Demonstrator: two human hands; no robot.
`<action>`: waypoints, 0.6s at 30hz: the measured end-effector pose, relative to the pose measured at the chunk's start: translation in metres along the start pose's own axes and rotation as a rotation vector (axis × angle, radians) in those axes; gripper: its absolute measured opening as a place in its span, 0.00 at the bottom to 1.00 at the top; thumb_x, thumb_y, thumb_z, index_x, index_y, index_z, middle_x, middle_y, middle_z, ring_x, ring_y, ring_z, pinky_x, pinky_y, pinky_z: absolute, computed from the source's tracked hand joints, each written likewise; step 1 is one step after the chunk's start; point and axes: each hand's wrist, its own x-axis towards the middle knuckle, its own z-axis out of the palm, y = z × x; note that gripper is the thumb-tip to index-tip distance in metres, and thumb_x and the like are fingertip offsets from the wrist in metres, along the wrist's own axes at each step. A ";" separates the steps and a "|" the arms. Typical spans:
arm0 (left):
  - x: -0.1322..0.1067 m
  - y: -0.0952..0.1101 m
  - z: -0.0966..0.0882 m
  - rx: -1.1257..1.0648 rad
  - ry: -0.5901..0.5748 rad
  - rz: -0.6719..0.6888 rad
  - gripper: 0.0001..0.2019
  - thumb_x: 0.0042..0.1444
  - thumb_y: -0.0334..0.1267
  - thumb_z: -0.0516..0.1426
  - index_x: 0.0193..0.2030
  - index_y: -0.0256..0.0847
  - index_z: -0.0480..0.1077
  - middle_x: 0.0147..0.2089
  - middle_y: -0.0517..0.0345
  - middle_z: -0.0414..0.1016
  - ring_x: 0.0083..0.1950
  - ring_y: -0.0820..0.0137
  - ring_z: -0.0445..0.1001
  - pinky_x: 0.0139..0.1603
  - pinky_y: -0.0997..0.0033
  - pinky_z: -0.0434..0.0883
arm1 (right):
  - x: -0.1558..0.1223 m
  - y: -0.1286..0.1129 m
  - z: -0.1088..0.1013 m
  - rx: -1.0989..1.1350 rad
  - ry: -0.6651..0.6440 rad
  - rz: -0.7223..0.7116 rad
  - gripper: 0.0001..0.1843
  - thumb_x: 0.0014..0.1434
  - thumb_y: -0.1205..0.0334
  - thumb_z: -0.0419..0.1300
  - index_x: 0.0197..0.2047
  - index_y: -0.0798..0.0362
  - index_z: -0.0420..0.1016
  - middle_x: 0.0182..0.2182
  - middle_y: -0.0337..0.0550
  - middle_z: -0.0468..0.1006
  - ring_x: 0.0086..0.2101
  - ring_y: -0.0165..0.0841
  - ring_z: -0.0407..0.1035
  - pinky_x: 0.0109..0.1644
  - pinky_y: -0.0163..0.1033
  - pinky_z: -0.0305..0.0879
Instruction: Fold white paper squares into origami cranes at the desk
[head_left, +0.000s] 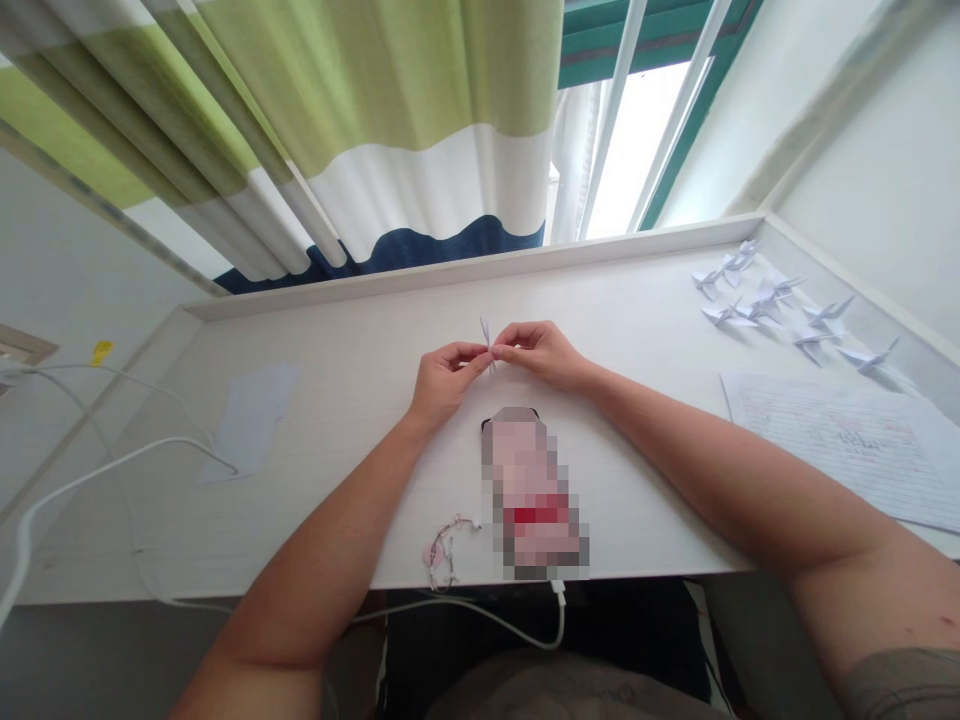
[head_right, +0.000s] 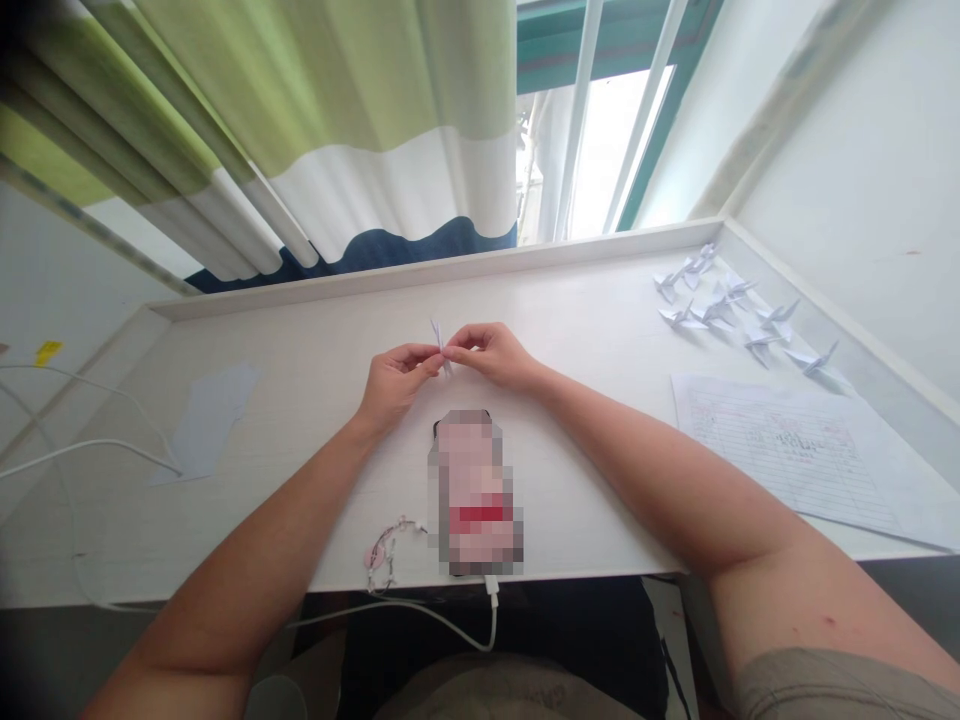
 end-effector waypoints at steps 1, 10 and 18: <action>0.000 0.000 0.000 0.008 -0.003 0.002 0.17 0.49 0.51 0.74 0.38 0.41 0.85 0.36 0.53 0.85 0.37 0.68 0.79 0.44 0.66 0.75 | 0.000 0.000 0.000 -0.005 -0.001 0.002 0.21 0.57 0.41 0.71 0.35 0.52 0.82 0.33 0.43 0.83 0.35 0.33 0.72 0.41 0.42 0.67; -0.001 -0.003 -0.001 0.008 -0.041 -0.007 0.16 0.49 0.49 0.75 0.35 0.39 0.80 0.34 0.55 0.83 0.36 0.69 0.79 0.41 0.68 0.74 | 0.000 -0.003 0.001 0.045 -0.006 0.061 0.18 0.56 0.45 0.72 0.35 0.53 0.83 0.33 0.44 0.85 0.34 0.33 0.74 0.42 0.43 0.70; -0.002 0.003 0.000 0.004 -0.038 -0.040 0.14 0.54 0.48 0.71 0.33 0.39 0.80 0.32 0.55 0.82 0.35 0.70 0.77 0.42 0.67 0.74 | 0.000 -0.002 0.000 0.074 -0.031 0.087 0.17 0.56 0.46 0.73 0.34 0.53 0.83 0.33 0.45 0.86 0.35 0.34 0.77 0.44 0.44 0.72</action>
